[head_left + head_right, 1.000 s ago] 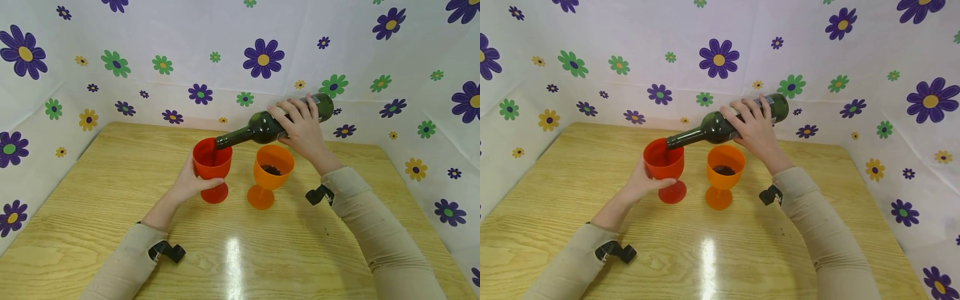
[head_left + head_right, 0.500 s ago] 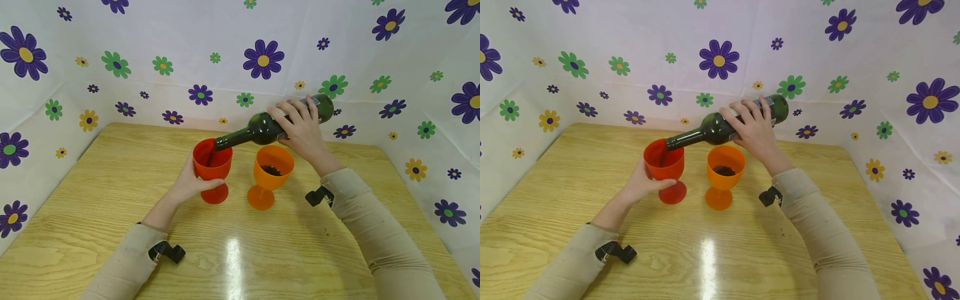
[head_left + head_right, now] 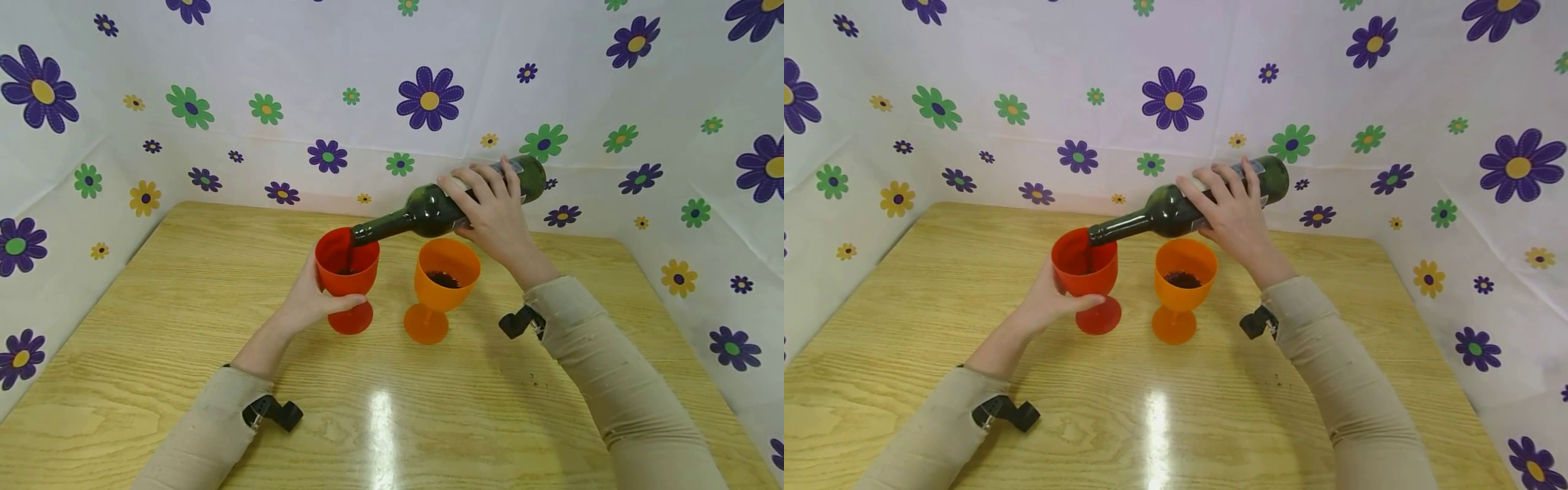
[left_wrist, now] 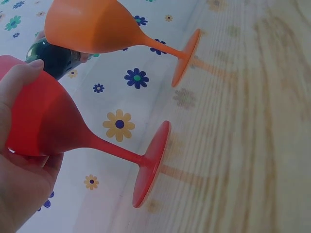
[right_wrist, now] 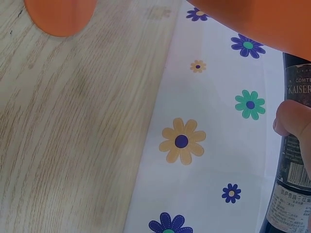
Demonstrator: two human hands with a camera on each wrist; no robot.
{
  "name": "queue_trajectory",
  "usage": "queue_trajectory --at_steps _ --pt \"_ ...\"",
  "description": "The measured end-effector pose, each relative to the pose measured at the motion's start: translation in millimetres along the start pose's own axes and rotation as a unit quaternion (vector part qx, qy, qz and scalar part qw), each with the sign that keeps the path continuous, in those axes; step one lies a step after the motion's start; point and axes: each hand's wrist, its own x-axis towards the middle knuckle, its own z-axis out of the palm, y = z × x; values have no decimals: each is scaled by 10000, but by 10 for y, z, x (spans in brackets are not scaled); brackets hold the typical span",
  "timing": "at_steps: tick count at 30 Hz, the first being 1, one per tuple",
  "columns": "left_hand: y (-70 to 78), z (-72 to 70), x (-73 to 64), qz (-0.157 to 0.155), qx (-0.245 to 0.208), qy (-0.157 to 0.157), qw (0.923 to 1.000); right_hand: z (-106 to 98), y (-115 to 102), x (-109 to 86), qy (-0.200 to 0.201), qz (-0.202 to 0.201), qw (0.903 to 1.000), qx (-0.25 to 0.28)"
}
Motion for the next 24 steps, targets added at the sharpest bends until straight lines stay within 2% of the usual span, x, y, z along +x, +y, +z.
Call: queue_trajectory --at_steps 8,24 --pt "205 37 -34 178 -9 -97 9998 12 13 -13 48 -44 10000 -72" --pt "202 39 -39 222 5 -113 9997 13 15 -7 10 -22 10000 -76"
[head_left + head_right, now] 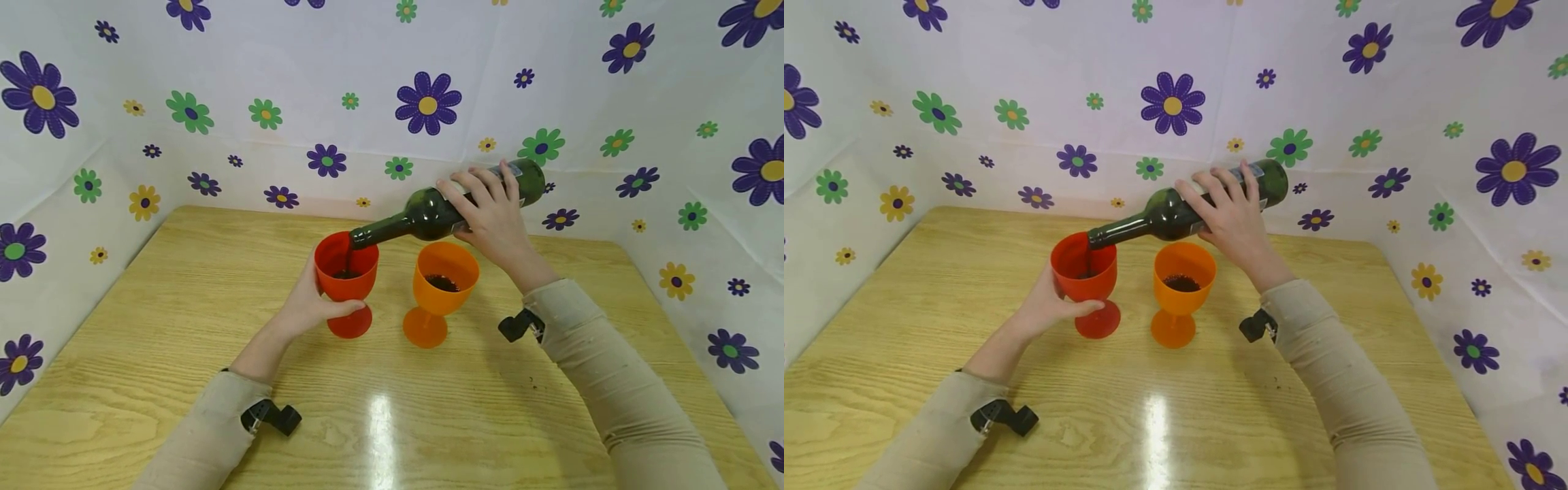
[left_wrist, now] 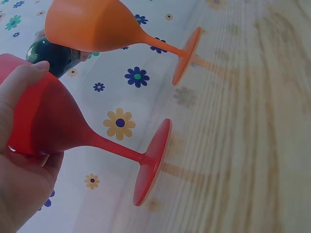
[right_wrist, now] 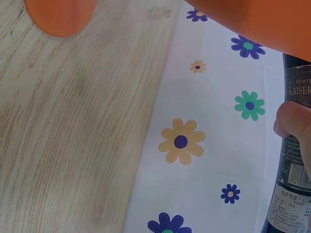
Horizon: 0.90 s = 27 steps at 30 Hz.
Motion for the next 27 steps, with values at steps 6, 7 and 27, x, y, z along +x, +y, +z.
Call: queue_trajectory --at_steps 6,7,27 --pt "-11 -6 8 95 0 -29 10000 -9 2 13 79 -49 10000 -28" --pt "-14 -6 9 101 3 -34 9999 -9 2 13 89 -55 9999 -31" --pt "1 -1 -5 -19 102 -54 9999 -27 -11 2 96 -77 9999 -14"
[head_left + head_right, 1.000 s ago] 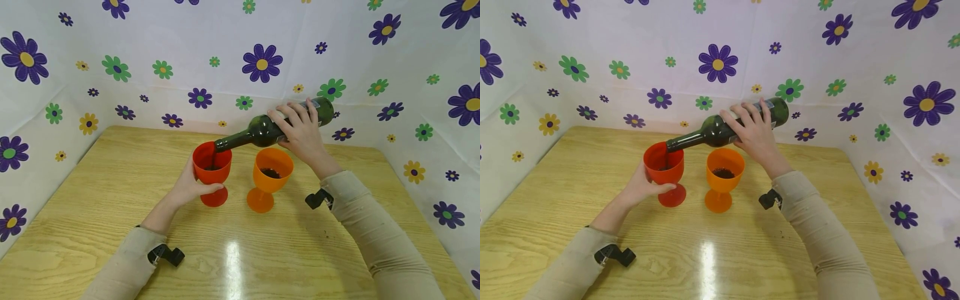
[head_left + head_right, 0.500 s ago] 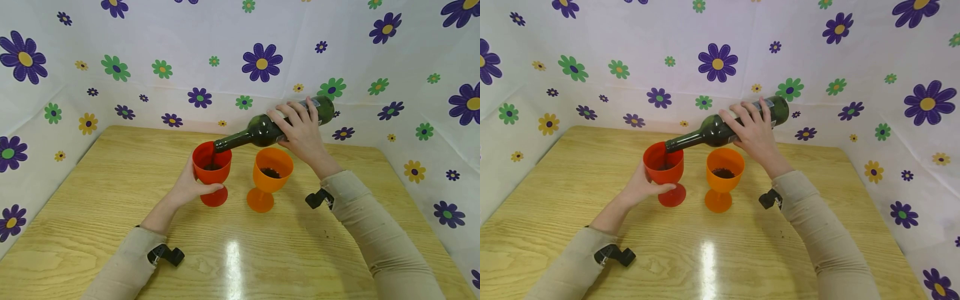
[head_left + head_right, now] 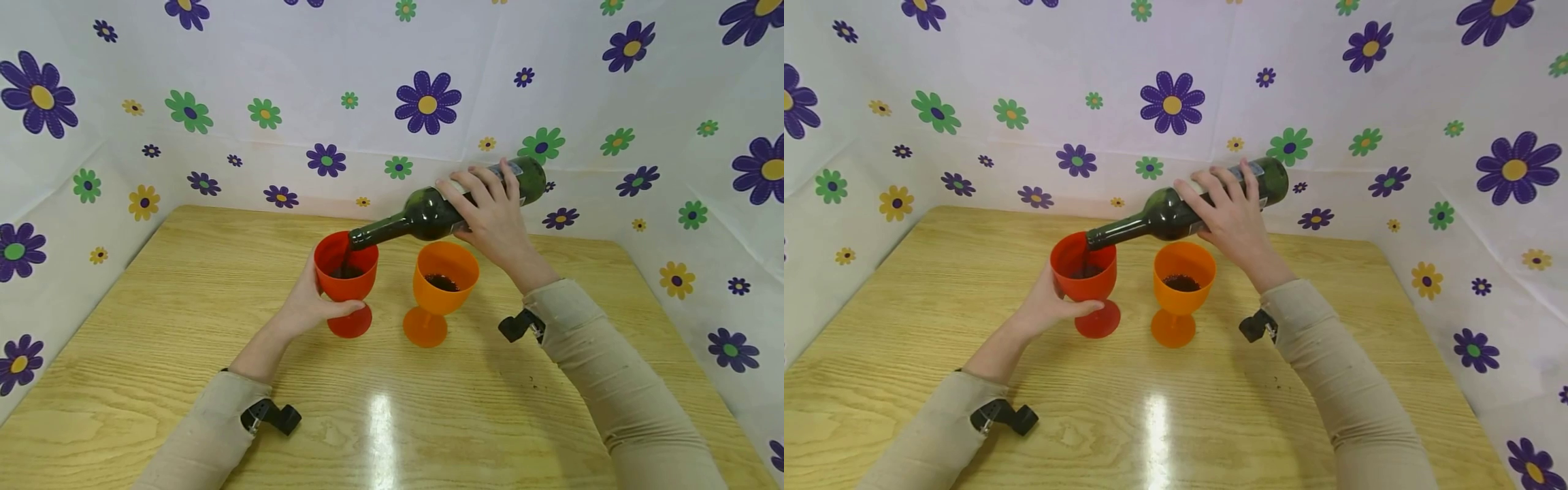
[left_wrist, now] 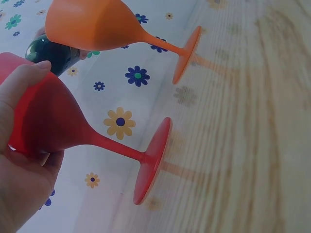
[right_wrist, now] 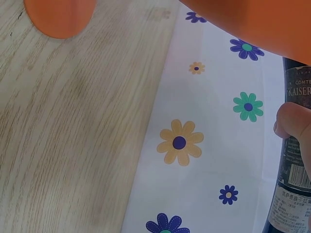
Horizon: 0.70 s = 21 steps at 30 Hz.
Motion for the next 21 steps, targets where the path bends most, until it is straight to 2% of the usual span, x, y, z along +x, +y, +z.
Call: queue_trajectory --at_steps 21 --pt "-6 -2 3 182 -170 -38 9997 12 -7 3 75 -13 10000 -65"
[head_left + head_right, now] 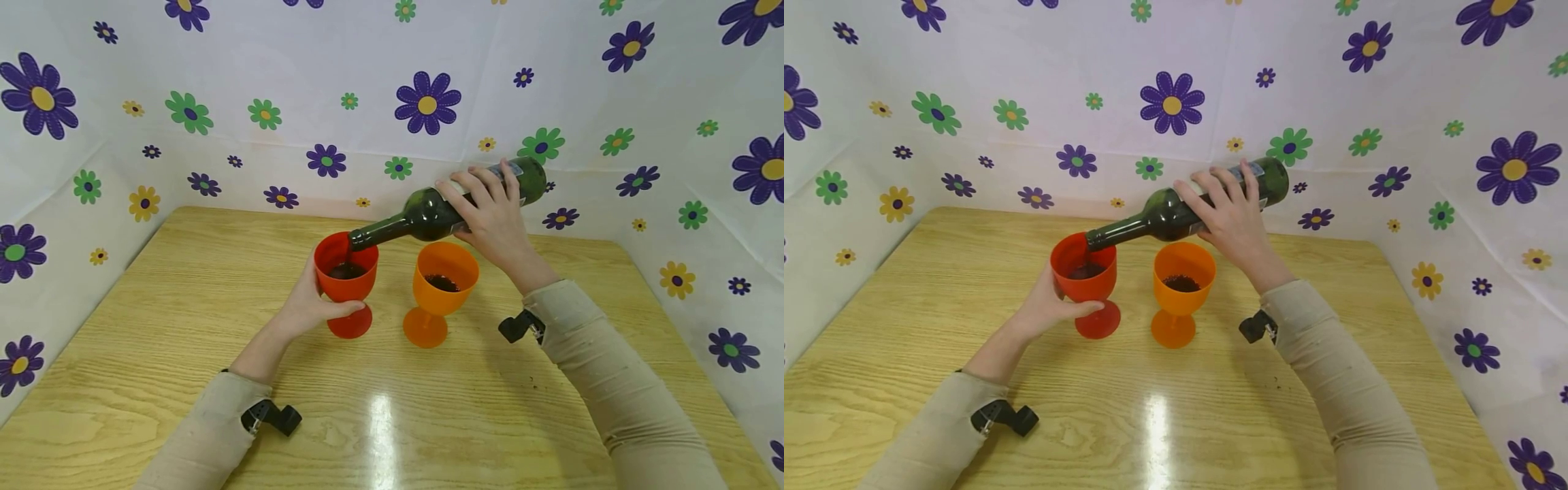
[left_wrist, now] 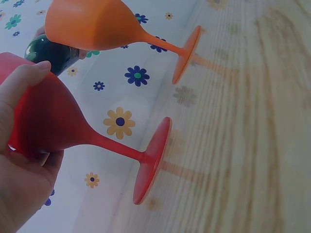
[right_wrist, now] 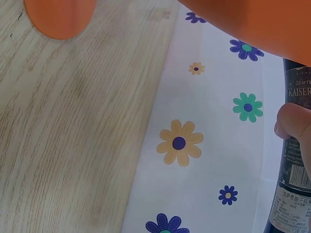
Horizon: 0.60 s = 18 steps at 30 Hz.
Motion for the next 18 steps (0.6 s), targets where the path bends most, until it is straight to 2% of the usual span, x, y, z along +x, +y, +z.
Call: queue_trajectory --at_steps 9,18 --pt "-9 1 2 -24 -33 5 10000 0 5 1 71 -23 10000 -24" --pt "-5 -1 2 -31 53 3 10000 -16 -13 -9 -53 7 10000 -1"
